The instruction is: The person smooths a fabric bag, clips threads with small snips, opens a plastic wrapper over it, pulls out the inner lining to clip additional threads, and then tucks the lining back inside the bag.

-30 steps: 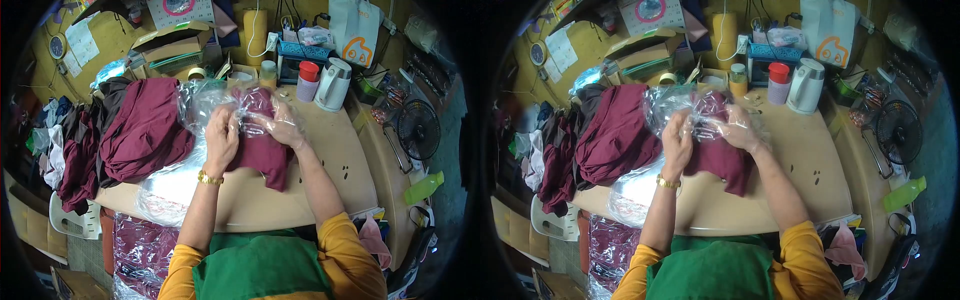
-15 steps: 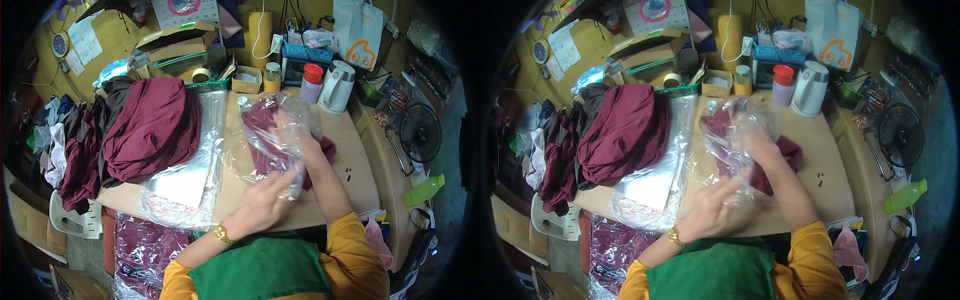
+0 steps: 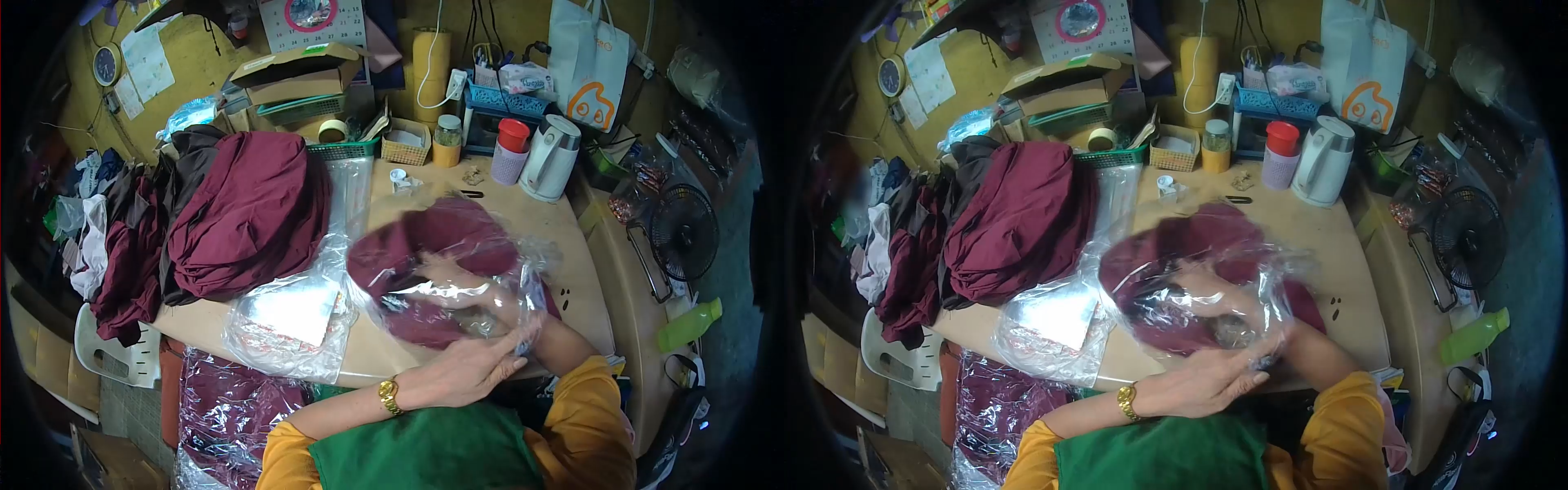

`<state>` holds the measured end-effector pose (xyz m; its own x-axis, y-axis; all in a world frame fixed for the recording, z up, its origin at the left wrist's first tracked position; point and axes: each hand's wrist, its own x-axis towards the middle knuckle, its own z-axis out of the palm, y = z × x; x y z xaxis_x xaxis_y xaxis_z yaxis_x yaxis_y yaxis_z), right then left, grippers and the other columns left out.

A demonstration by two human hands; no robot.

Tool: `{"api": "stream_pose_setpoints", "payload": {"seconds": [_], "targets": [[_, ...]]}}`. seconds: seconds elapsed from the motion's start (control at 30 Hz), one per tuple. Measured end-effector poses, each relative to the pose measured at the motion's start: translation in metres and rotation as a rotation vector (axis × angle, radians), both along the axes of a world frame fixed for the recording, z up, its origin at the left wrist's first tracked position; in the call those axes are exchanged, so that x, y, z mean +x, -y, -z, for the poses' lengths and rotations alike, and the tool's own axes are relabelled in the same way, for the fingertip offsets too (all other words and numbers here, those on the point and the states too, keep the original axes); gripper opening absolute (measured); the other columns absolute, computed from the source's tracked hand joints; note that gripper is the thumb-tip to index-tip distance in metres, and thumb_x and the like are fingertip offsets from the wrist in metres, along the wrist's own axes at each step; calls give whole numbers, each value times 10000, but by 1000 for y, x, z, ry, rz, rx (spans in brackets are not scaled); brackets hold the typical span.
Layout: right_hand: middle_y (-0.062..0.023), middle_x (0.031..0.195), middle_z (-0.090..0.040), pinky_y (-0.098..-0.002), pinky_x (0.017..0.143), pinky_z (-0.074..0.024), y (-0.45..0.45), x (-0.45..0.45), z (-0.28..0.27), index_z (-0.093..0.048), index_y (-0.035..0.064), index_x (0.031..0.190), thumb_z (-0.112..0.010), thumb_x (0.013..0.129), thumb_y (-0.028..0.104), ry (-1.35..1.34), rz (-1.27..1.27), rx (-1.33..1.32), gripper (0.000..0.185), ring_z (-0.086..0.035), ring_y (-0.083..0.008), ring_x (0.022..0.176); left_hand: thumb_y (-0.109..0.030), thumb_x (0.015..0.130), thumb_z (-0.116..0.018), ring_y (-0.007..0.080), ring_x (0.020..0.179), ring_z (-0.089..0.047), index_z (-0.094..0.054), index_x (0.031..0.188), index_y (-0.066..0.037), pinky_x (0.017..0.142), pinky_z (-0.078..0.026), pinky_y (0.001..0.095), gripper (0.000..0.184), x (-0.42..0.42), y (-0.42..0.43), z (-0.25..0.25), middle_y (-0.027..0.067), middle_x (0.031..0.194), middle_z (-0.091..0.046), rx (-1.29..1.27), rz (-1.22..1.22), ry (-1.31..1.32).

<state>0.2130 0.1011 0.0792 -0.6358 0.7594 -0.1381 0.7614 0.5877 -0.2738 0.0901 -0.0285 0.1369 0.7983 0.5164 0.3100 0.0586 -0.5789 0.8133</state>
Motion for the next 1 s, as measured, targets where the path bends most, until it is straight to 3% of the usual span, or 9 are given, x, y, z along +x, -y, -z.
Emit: {"api": "stream_pose_setpoints", "payload": {"seconds": [0.07,0.2,0.3,0.4,0.53,0.63,0.73,0.9,1.0], "targets": [[-264,1583,-140,-743,1090,-124,-1,2,35,-302,112,1514,-533,922,567,39,68,116,781,-104,-503,1455,-302,1032,-436,479,854,-605,-157,1548,-103,803,-470,508,620,10,4,9,285,984,-624,-59,213,-17],[-254,1596,-91,-786,1049,-122,-40,16,59,-180,202,1558,-484,926,616,182,373,242,813,-118,-517,1448,-361,1026,-452,468,1047,-590,-56,1558,-75,965,-446,477,723,4,12,-4,290,1268,-570,-268,524,-251],[-265,1586,-155,-735,1104,-89,-39,16,68,-228,185,1546,-427,943,625,220,272,111,773,-101,-504,1457,-382,1022,-456,469,1015,-599,-25,1561,-75,951,-457,467,754,-11,3,11,309,1234,-576,-186,428,-170],[-241,1608,-87,-525,1200,-146,-34,48,31,-129,167,1570,-499,969,482,-341,-10,-192,772,-110,-431,1481,-360,1019,-475,442,977,-623,-131,1558,-77,910,-488,445,699,-29,-4,3,278,1226,-595,-143,356,-86],[-224,1618,-31,-640,1153,-153,10,44,4,-155,219,1571,-588,857,653,346,57,-98,941,-66,-469,1474,-270,986,-570,379,877,-650,-499,1399,-52,838,-510,411,473,-50,-7,-13,192,1072,-670,-151,241,22],[-235,1601,-105,-656,1111,-246,-28,68,-19,-266,263,1540,-655,815,608,309,85,-263,892,-146,-502,1445,-224,867,-730,287,944,-671,-633,1240,-48,830,-522,368,424,-78,-12,-20,121,1027,-692,4,-119,-48],[-229,1575,-192,-636,1095,-288,-13,44,-12,-383,283,1487,-690,814,495,281,115,-44,770,-216,-463,1437,-376,846,-727,333,1106,-556,-547,1313,-27,936,-439,436,610,-70,-24,-8,179,1189,-571,461,-345,-58],[-215,1559,-232,-628,1121,-237,-11,13,41,-451,248,1448,-649,833,476,116,-415,145,685,-223,-429,1443,-405,873,-685,366,1171,-502,-489,1354,-8,984,-395,473,654,-48,-29,1,218,1309,-490,338,-274,-185],[-139,1607,-208,-627,1167,-68,-22,-4,8,-376,376,1482,-580,862,575,-18,109,113,682,-113,-412,1485,-403,915,-643,400,1201,-493,-481,1355,2,1043,-365,468,619,-28,-48,-22,247,1387,-455,159,-333,-232]]}}
